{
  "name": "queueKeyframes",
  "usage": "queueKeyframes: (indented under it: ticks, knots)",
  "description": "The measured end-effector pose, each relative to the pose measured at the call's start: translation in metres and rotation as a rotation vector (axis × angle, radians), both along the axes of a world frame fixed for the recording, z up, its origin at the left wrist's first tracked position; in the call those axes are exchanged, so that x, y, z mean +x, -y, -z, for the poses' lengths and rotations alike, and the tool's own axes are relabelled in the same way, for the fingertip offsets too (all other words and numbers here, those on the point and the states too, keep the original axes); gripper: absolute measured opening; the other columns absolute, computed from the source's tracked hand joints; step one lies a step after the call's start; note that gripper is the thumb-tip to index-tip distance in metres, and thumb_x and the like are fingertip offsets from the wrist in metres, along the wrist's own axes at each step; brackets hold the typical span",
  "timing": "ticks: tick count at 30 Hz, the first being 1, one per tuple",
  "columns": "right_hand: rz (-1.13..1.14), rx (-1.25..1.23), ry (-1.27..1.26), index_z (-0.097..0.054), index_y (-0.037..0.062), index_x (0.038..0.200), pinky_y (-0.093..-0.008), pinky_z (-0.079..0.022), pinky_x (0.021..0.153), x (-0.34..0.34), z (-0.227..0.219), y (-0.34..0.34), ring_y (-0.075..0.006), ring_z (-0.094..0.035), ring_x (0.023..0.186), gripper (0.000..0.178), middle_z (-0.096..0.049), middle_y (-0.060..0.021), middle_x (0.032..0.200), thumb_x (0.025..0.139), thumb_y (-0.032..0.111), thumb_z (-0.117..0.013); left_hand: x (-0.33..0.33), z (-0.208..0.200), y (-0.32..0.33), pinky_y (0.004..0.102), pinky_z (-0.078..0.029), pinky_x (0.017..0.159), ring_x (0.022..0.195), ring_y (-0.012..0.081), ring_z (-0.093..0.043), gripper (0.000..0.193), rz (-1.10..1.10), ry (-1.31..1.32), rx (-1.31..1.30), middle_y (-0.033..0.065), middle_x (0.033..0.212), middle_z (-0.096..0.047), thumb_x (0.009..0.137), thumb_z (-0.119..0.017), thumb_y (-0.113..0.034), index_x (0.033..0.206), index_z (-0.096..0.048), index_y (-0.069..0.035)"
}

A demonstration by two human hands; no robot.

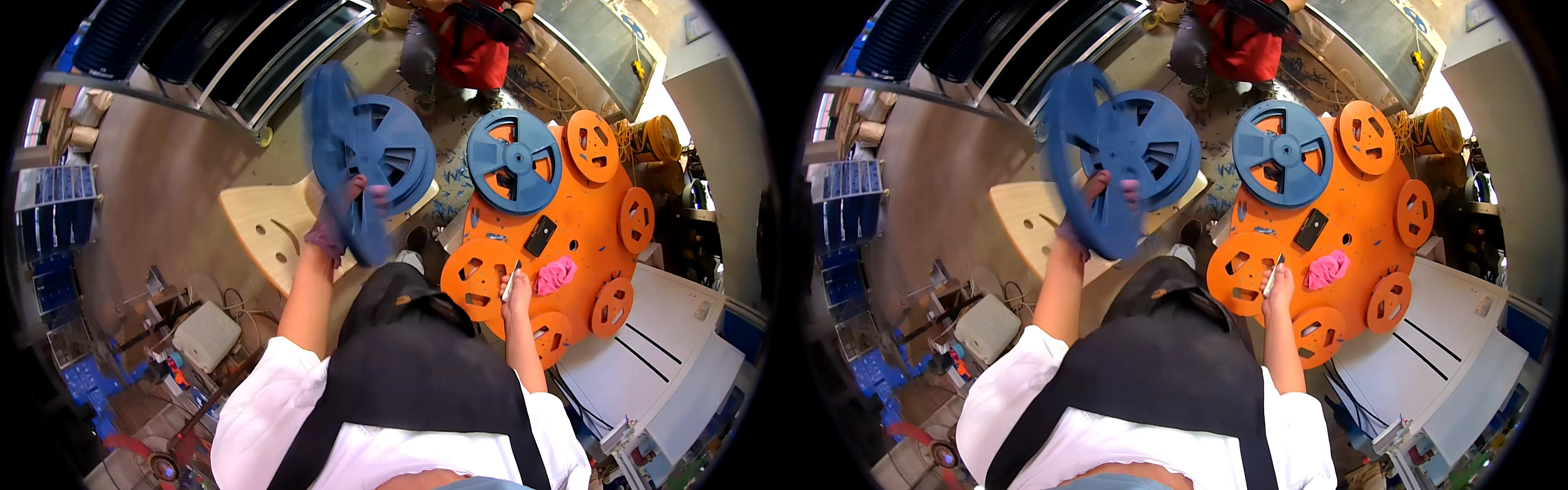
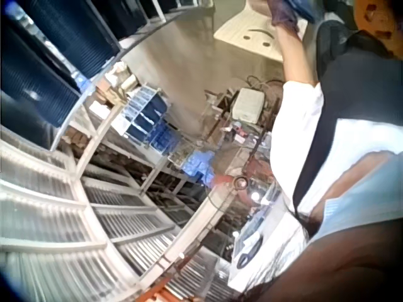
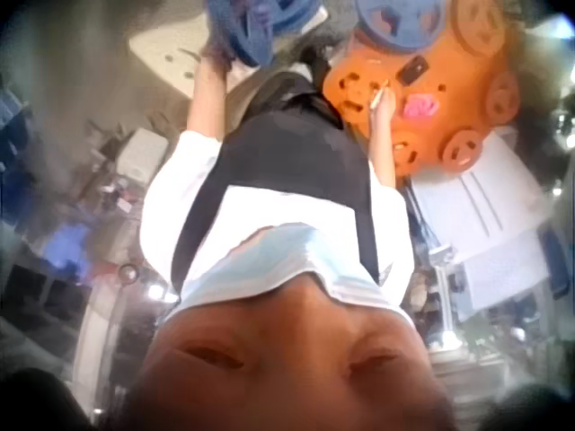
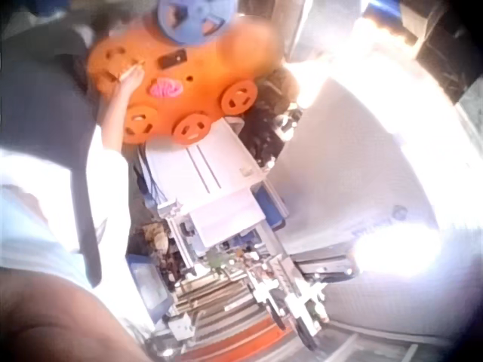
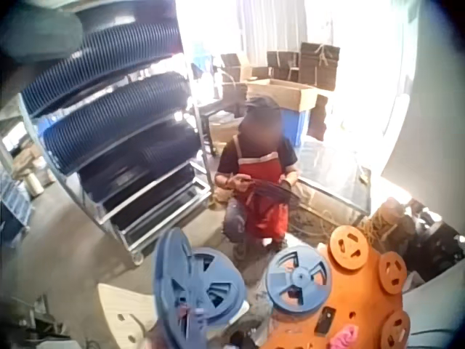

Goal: The person picks up blue plastic spools from a rack and a table, then wipes each spool with a pink cloth. They handle the spools one at a time, rotating them to clean different surfaces, and place the cleaned spools back onto the rack or table.

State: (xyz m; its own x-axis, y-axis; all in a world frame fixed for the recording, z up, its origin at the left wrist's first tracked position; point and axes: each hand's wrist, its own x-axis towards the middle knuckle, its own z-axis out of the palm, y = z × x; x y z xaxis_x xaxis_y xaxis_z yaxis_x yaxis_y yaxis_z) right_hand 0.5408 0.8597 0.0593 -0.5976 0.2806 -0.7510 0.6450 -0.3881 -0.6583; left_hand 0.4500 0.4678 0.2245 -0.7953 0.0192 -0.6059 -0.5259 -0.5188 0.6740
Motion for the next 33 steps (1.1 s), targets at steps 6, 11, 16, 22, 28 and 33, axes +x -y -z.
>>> queueKeyframes:
  ticks: [6,11,16,22,28,33]
  knots:
    - [-0.16,0.361,0.104,-0.056,0.0103,0.09,-0.0226,-0.033,0.039,-0.016,0.037,0.017,-0.0069,-0.041,0.046,0.012,-0.05,0.0031,0.063,0.091,0.021,-0.062,-0.077,0.13,0.04,0.0409,-0.038,0.102,0.121,0.0385,-0.049,0.089,0.176,0.239,-1.359,0.0244,0.131,-0.049,0.077,-0.067,-0.041,0.15,-0.019,-0.026]
    - [-0.022,0.319,0.166,-0.054,0.008,0.085,-0.0256,-0.038,0.052,-0.075,0.073,0.005,-0.0093,-0.047,0.059,0.015,-0.054,0.0014,0.071,0.087,0.014,-0.067,-0.098,0.211,0.024,0.0384,-0.032,0.106,0.127,0.036,-0.043,0.088,0.286,0.345,-1.489,0.0223,0.134,-0.048,0.079,-0.063,-0.046,0.151,-0.017,-0.023]
    - [0.29,0.34,0.096,-0.052,0.0091,0.086,-0.027,-0.034,0.042,-0.134,0.137,-0.007,-0.0096,-0.045,0.051,0.02,-0.053,0.0013,0.068,0.084,0.014,-0.071,-0.091,0.218,0.014,0.0389,-0.02,0.113,0.139,0.0344,-0.026,0.088,0.337,0.33,-1.569,0.017,0.15,-0.031,0.082,-0.061,-0.047,0.151,-0.015,-0.017]
    - [0.645,0.257,0.083,-0.046,0.0107,0.082,-0.0278,-0.034,0.042,-0.167,0.179,0.019,-0.0093,-0.043,0.051,0.026,-0.049,0.0013,0.067,0.081,0.005,-0.072,-0.061,0.204,0.006,0.04,-0.009,0.116,0.144,0.0347,-0.009,0.084,0.285,0.189,-1.551,0.0148,0.156,-0.016,0.087,-0.061,-0.038,0.151,-0.014,-0.013]
    - [0.733,0.069,-0.05,-0.047,0.0087,0.085,-0.0215,-0.034,0.042,-0.174,0.12,0.018,-0.0085,-0.048,0.052,0.024,-0.054,-0.0002,0.069,0.082,0.003,-0.07,-0.046,0.189,-0.038,0.0454,-0.014,0.114,0.139,0.0401,-0.018,0.081,0.444,-0.253,-1.658,0.0167,0.15,-0.029,0.078,-0.07,-0.024,0.145,-0.03,-0.003]
    - [0.577,0.182,-0.41,-0.053,0.0064,0.088,-0.02,-0.036,0.045,-0.144,0.001,-0.01,-0.0078,-0.048,0.051,0.023,-0.055,-0.001,0.067,0.077,0.001,-0.073,-0.101,0.138,-0.137,0.0464,-0.013,0.114,0.138,0.0392,-0.022,0.078,0.619,-0.651,-1.49,0.0167,0.145,-0.036,0.079,-0.066,-0.032,0.144,-0.033,-0.005]
